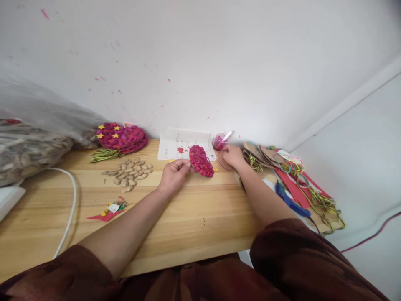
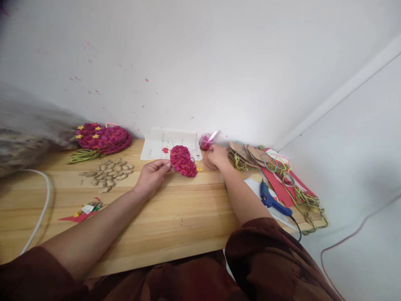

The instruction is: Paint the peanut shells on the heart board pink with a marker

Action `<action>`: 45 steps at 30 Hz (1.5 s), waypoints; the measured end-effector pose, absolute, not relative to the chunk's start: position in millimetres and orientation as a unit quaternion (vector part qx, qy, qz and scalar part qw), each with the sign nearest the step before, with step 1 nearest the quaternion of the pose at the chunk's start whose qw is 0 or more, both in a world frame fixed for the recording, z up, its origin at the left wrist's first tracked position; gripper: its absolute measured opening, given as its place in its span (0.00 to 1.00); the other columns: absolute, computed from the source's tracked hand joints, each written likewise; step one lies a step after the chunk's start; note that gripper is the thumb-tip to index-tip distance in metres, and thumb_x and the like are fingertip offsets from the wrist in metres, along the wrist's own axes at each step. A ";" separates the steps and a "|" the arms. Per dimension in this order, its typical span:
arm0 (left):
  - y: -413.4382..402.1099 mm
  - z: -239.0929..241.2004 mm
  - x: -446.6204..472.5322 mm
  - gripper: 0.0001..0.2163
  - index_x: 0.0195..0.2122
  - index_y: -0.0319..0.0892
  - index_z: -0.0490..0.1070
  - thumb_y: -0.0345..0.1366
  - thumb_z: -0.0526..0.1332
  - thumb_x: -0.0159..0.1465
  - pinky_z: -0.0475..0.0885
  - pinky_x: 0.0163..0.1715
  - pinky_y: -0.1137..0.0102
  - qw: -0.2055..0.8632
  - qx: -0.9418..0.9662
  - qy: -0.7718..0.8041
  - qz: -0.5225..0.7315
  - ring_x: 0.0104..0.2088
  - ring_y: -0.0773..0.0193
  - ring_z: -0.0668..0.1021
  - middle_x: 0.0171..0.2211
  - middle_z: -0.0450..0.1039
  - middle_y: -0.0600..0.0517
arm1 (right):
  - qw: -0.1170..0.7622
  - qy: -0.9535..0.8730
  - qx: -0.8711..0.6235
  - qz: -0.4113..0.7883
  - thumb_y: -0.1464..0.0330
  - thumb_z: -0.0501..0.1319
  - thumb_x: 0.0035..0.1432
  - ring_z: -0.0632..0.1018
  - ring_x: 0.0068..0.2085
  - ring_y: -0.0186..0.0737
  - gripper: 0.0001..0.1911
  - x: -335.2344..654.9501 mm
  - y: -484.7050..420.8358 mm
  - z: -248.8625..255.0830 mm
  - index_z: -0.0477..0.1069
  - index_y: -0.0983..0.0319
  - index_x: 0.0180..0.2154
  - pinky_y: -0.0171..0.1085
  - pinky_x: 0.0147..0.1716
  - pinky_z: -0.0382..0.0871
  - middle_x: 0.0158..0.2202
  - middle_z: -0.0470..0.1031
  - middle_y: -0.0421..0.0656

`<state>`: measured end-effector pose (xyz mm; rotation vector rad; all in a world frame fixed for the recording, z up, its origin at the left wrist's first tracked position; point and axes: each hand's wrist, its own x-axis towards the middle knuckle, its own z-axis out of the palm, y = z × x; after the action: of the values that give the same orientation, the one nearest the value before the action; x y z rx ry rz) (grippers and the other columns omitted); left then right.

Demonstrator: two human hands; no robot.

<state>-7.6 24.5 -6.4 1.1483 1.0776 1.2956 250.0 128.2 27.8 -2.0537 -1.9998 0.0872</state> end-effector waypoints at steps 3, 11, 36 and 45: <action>24.3 -5.9 -7.3 0.12 0.30 0.41 0.78 0.46 0.66 0.60 0.58 0.19 0.73 0.524 0.477 0.451 0.543 0.18 0.71 0.63 0.29 0.80 0.51 | 0.121 -0.700 -0.704 0.017 0.73 0.57 0.57 0.79 0.54 0.55 0.18 249.3 125.3 28.5 0.80 0.60 0.45 0.48 0.57 0.69 0.51 0.83 0.47; 23.7 -4.8 -6.9 0.13 0.29 0.41 0.78 0.47 0.66 0.59 0.59 0.20 0.73 0.523 0.475 0.451 0.545 0.19 0.71 0.64 0.29 0.79 0.51 | 0.089 -0.716 -0.692 -0.020 0.70 0.53 0.62 0.75 0.55 0.58 0.20 242.5 109.5 31.5 0.80 0.57 0.48 0.52 0.56 0.66 0.51 0.80 0.50; 24.9 -7.9 -7.3 0.12 0.30 0.41 0.78 0.45 0.66 0.60 0.57 0.19 0.74 0.525 0.479 0.443 0.546 0.18 0.72 0.61 0.27 0.78 0.53 | 0.326 -0.567 -0.751 0.091 0.49 0.70 0.51 0.81 0.52 0.53 0.44 229.1 137.9 18.9 0.61 0.67 0.60 0.45 0.51 0.74 0.53 0.78 0.56; 25.1 -6.8 -6.3 0.12 0.30 0.40 0.78 0.45 0.66 0.60 0.57 0.18 0.74 0.528 0.478 0.438 0.548 0.18 0.72 0.62 0.27 0.78 0.52 | 0.390 -0.546 -0.732 0.118 0.57 0.68 0.52 0.81 0.49 0.49 0.24 225.9 147.4 17.4 0.69 0.62 0.47 0.44 0.51 0.72 0.48 0.81 0.50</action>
<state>-6.3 25.1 -6.8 1.1420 1.0458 1.3098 225.9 147.4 17.4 -1.8606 -1.3865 0.2991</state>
